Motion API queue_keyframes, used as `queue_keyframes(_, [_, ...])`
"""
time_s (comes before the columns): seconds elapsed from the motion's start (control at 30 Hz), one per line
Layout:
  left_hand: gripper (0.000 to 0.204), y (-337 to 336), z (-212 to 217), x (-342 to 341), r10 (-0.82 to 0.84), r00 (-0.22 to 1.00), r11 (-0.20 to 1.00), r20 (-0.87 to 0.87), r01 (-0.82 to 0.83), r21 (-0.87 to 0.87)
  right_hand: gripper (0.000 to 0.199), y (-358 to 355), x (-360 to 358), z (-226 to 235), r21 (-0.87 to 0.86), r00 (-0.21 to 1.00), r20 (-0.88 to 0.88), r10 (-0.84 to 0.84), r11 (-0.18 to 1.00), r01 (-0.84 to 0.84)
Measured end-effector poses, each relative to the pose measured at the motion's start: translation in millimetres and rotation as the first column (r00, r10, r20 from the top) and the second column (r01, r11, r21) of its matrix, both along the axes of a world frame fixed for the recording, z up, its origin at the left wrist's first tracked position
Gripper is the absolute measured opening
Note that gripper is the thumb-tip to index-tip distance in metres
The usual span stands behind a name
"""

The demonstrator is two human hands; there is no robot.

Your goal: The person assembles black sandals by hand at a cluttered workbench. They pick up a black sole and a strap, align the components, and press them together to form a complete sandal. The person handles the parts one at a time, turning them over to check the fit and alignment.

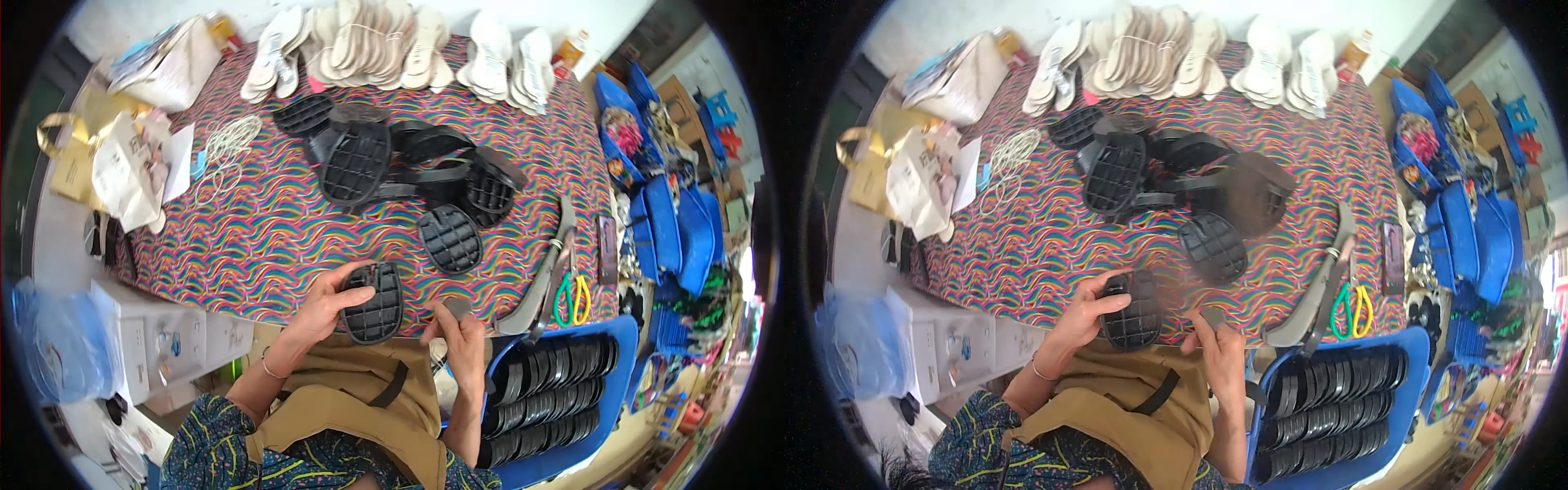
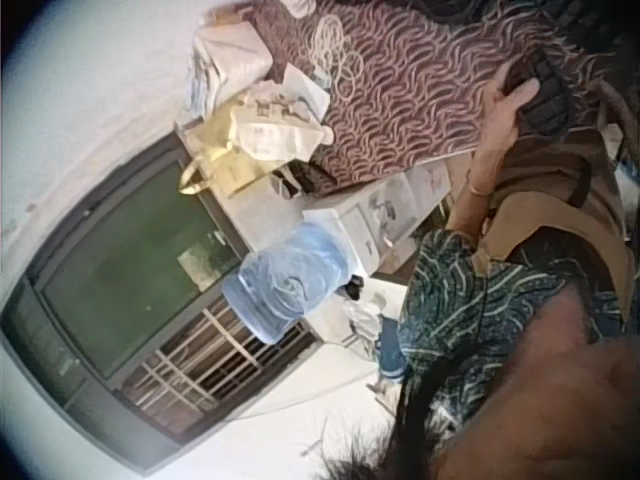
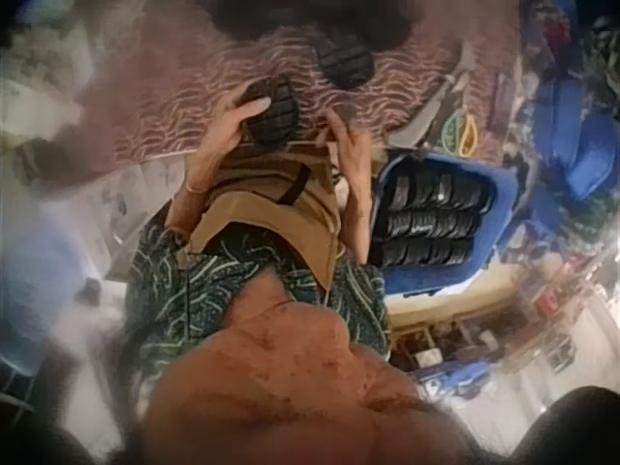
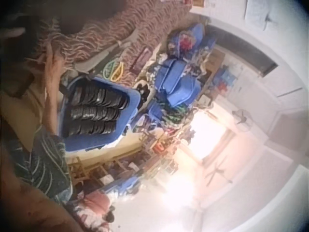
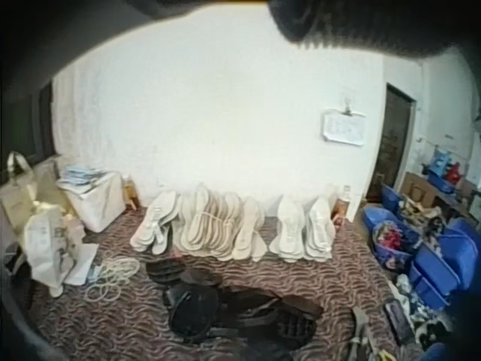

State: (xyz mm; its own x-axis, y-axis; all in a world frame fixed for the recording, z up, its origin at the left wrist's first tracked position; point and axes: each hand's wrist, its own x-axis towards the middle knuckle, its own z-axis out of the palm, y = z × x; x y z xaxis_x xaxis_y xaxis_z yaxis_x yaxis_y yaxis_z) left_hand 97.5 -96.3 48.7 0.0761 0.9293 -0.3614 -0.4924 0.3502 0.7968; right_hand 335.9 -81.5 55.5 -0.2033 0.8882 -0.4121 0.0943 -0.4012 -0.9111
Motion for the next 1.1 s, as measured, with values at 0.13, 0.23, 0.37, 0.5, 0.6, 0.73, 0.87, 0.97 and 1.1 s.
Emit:
queue_keyframes(0.13, [0.043, -4.9, -5.0, -5.9, -0.041, 0.999, 0.999, -0.010, 0.041, -0.010, 0.015, 15.4, -29.3, 3.5, -0.032, 0.990, 0.114, 0.081, 0.996, -0.078])
queue_keyframes(0.23, [0.041, -5.0, -8.2, -6.7, -0.059, 0.993, 0.997, -0.105, 0.064, 0.049, 0.013, 17.3, -34.6, -7.8, 0.039, 0.987, 0.110, 0.114, 0.992, -0.119])
queue_keyframes(0.37, [0.038, -4.5, -4.0, -4.3, -0.062, 0.990, 0.994, -0.129, 0.073, 0.078, 0.017, 15.6, -39.3, -11.4, 0.104, 0.988, 0.129, 0.088, 0.989, -0.101])
queue_keyframes(0.5, [0.037, -1.7, -6.7, 2.7, -0.037, 0.990, 0.998, -0.137, 0.044, 0.050, 0.020, 13.0, -42.5, -11.2, 0.156, 0.978, 0.193, 0.083, 0.981, -0.114])
queue_keyframes(0.6, [0.041, 0.3, -7.2, 1.2, -0.109, 0.989, 0.994, -0.102, 0.106, -0.026, 0.022, 13.8, -44.2, -9.1, 0.174, 0.962, 0.260, 0.085, 0.976, -0.134])
queue_keyframes(0.73, [0.042, 3.2, -8.0, 3.2, -0.126, 0.988, 0.992, -0.089, 0.126, -0.008, 0.020, 13.1, -44.4, -12.9, 0.196, 0.957, 0.279, 0.076, 0.971, -0.134])
queue_keyframes(0.87, [0.041, 6.2, -9.9, 3.7, -0.150, 0.984, 0.989, -0.092, 0.148, -0.020, 0.020, 14.7, -46.0, -4.3, 0.177, 0.959, 0.264, 0.102, 0.972, -0.152])
queue_keyframes(0.97, [0.041, 7.3, -13.8, 5.5, -0.156, 0.984, 0.988, -0.087, 0.155, -0.017, 0.019, 14.4, -44.6, -14.2, 0.261, 0.959, 0.268, 0.087, 0.952, -0.159])
queue_keyframes(1.1, [0.041, 9.7, -13.2, 7.3, -0.165, 0.981, 0.986, -0.100, 0.166, -0.003, 0.022, 14.2, -40.1, -17.7, 0.251, 0.951, 0.294, 0.093, 0.953, -0.171])
